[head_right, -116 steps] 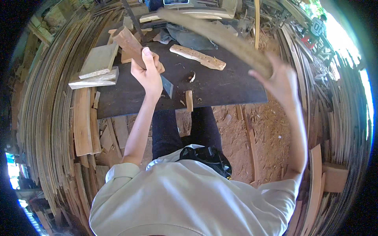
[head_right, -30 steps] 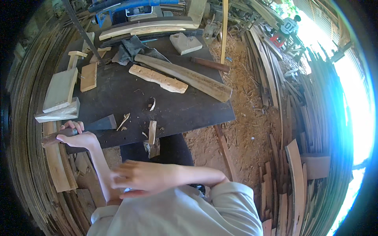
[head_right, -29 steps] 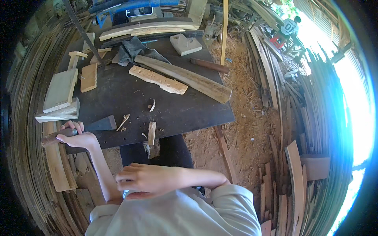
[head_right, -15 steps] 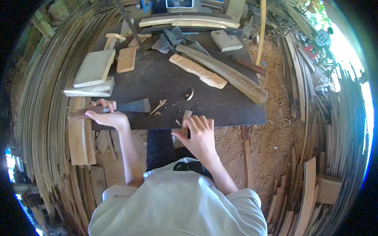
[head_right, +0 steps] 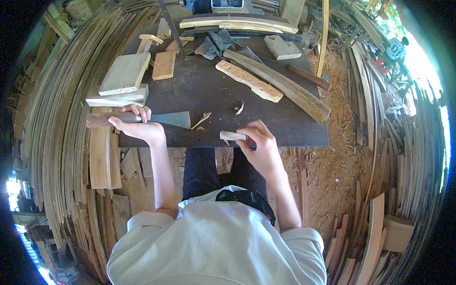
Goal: The person uses a chisel and a wooden mallet to carve a small rectangular piece of wood on a workbench. They repeatedly strike the chisel to remove wood shavings, occasionally pausing to inspect the piece or clear debris. The task involves precise manual shaping of the wood.
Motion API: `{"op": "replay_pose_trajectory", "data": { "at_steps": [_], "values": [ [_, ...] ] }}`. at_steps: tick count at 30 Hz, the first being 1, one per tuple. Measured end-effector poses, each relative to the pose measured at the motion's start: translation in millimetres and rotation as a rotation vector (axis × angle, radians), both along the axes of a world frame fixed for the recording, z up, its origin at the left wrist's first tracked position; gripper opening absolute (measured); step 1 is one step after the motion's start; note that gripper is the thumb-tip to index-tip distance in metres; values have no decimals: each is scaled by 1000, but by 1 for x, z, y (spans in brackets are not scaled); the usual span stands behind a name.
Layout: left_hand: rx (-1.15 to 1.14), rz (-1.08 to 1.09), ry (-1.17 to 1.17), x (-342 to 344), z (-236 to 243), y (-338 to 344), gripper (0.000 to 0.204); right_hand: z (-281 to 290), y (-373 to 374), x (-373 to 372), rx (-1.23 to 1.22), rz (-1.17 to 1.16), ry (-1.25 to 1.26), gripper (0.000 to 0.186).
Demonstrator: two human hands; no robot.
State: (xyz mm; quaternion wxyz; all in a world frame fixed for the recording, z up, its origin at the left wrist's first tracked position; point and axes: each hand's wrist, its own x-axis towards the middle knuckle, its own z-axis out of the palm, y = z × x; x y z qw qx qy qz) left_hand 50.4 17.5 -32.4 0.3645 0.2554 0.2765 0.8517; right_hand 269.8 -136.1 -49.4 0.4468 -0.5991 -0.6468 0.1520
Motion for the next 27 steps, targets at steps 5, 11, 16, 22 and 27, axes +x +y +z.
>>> {"op": "replay_pose_trajectory", "data": {
  "at_steps": [5,11,16,22,27],
  "values": [
    [68,-206,12,17,26,-27,60,29,24,4,-65,235,-41,23],
    [118,-459,69,49,37,-40,61,35,51,-5,-103,406,-153,24],
    [68,-379,136,62,37,-36,62,29,54,-14,-25,336,-129,26],
    [83,-299,168,63,36,-34,61,24,55,-21,6,395,-51,28],
    [91,-251,161,70,34,-33,58,21,56,-23,57,354,-77,28]
  ]
}}
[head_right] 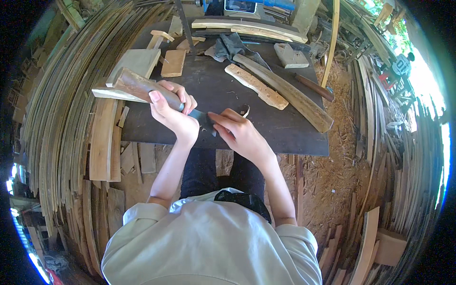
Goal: The person uses a chisel and a wooden mallet to carve a small rectangular piece of wood on a workbench. They repeatedly strike the chisel to remove wood shavings, occasionally pausing to inspect the piece or clear debris. The task involves precise manual shaping of the wood.
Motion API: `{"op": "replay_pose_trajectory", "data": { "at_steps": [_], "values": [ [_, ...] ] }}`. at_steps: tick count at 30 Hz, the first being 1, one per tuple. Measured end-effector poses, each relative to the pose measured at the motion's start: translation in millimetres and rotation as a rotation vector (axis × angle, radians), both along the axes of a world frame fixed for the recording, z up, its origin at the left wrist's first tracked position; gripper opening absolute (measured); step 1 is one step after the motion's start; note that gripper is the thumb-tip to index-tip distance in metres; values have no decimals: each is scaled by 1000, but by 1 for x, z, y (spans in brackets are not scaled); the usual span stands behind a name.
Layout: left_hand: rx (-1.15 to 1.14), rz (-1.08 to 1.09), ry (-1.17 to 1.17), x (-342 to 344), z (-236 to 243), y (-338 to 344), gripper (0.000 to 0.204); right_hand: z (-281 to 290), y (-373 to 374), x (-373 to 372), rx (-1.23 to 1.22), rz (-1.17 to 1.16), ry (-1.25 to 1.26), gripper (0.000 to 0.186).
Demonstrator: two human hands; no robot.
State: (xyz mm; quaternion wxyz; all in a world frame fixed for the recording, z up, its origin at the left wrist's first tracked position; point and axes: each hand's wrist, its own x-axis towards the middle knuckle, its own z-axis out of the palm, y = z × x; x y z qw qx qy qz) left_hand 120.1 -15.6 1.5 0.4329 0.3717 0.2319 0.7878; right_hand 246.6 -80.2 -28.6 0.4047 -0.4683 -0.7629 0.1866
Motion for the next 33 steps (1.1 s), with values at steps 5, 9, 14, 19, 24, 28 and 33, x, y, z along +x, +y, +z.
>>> {"op": "replay_pose_trajectory", "data": {
  "at_steps": [5,9,14,19,24,28,33],
  "values": [
    [61,-77,-95,-4,-4,1,42,-6,-1,-1,32,-52,81,21],
    [-9,-4,-15,0,3,4,50,-12,-1,-1,22,-56,97,16],
    [-41,-20,30,7,1,6,39,-14,-2,-7,127,-19,48,16],
    [-49,-19,28,9,-9,9,41,-24,0,-2,136,-50,77,15],
    [9,26,27,8,10,6,45,-32,0,4,140,-69,118,13],
    [2,55,31,14,8,6,43,-34,-2,4,177,-102,134,13],
    [-7,82,28,13,16,5,39,-40,-3,3,202,-93,138,15]
  ]
}}
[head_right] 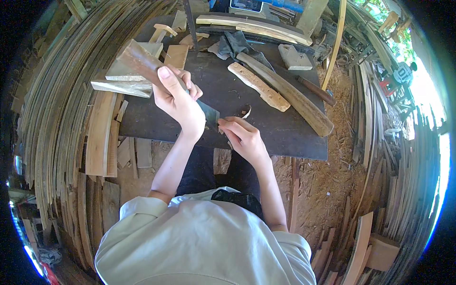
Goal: The person uses a chisel and a wooden mallet to carve a small rectangular piece of wood on a workbench. They repeatedly strike the chisel to remove wood shavings, occasionally pausing to inspect the piece or clear debris. The task involves precise manual shaping of the wood.
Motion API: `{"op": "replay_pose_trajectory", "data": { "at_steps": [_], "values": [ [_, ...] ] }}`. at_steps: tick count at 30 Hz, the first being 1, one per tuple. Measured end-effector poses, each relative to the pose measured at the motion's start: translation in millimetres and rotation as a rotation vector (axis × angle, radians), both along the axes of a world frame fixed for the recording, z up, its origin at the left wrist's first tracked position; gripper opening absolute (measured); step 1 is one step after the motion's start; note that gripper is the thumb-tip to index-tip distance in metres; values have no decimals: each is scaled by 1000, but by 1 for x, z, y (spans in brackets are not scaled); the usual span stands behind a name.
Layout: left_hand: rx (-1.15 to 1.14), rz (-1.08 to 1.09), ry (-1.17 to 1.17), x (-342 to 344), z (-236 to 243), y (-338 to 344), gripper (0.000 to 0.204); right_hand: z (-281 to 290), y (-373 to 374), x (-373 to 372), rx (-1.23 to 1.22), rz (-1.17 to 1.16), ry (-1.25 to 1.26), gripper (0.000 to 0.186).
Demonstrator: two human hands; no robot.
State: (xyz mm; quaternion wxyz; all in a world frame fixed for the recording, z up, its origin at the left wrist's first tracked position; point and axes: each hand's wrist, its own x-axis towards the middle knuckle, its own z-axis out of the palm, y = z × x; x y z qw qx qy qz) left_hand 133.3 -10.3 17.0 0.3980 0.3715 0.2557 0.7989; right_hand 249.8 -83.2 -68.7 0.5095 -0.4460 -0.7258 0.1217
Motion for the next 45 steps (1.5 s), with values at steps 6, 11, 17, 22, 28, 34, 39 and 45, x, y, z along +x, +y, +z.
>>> {"op": "replay_pose_trajectory", "data": {
  "at_steps": [6,11,17,22,28,34,39,45],
  "values": [
    [35,19,40,7,-8,1,37,-8,3,-2,85,-4,-5,18],
    [-10,45,42,2,-4,4,37,-8,1,-2,77,17,-15,18],
    [92,46,103,5,-4,8,36,-4,-1,-3,47,29,16,17],
    [13,28,43,3,4,3,37,-5,0,-4,57,14,29,15],
    [75,48,131,4,6,10,36,-6,1,-4,96,10,-5,17],
    [93,49,170,5,6,11,34,-8,2,-3,116,23,12,17],
    [104,39,180,8,6,8,32,-4,3,-4,166,-10,54,18],
    [140,41,172,9,6,12,30,-8,5,-1,112,-33,140,17]
  ]
}}
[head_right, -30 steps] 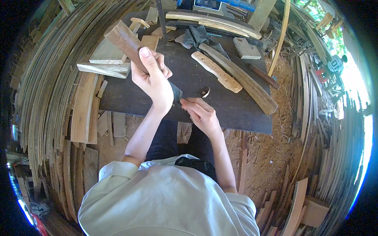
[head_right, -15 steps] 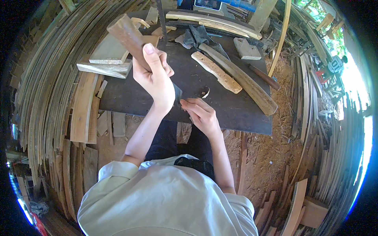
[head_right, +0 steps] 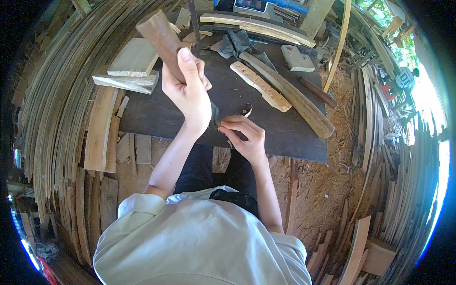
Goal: The person uses a chisel and a wooden mallet to carve a small rectangular piece of wood on a workbench. They repeatedly strike the chisel to remove wood shavings, occasionally pausing to inspect the piece or clear debris. The task involves precise manual shaping of the wood.
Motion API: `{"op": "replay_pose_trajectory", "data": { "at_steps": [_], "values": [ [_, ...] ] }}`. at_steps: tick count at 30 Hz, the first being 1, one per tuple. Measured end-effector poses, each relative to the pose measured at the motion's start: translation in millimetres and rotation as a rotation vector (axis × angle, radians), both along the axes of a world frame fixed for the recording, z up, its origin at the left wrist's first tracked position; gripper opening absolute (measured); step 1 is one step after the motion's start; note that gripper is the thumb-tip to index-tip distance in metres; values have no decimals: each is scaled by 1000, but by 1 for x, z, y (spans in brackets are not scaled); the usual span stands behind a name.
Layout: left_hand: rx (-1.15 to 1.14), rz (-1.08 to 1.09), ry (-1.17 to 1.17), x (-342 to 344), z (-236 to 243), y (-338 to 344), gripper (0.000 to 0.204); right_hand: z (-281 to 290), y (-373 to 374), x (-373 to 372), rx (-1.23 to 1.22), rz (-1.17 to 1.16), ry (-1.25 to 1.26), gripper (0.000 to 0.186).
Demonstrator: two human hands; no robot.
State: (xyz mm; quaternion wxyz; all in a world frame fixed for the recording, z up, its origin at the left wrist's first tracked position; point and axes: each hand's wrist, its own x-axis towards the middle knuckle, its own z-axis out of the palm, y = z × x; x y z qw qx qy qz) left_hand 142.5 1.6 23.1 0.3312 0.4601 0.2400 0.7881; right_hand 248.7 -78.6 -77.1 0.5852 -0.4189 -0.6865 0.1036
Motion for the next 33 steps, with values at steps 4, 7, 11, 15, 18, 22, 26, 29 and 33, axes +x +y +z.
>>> {"op": "replay_pose_trajectory", "data": {
  "at_steps": [4,7,11,15,18,22,26,29,33],
  "values": [
    [-36,-68,-28,1,6,-7,22,1,-1,1,10,0,-7,18],
    [-63,-77,-32,4,-2,-8,22,3,-1,0,19,0,-20,18],
    [-39,-58,-38,1,-3,-3,24,1,-1,2,8,18,-15,18],
    [1,-14,0,4,-2,-4,30,-1,-2,1,22,12,-1,18],
    [-19,-2,-33,5,-9,2,32,3,1,2,44,15,-13,19],
    [-20,-14,-32,1,0,-3,32,3,-2,3,41,15,-22,19],
    [23,-25,-25,9,-9,-2,28,-2,0,2,47,11,43,19],
    [-18,-64,-23,5,-7,-6,28,2,0,2,38,20,25,20],
    [-41,-28,-41,4,-2,-12,17,-2,-3,5,24,-15,-9,20]
  ]
}}
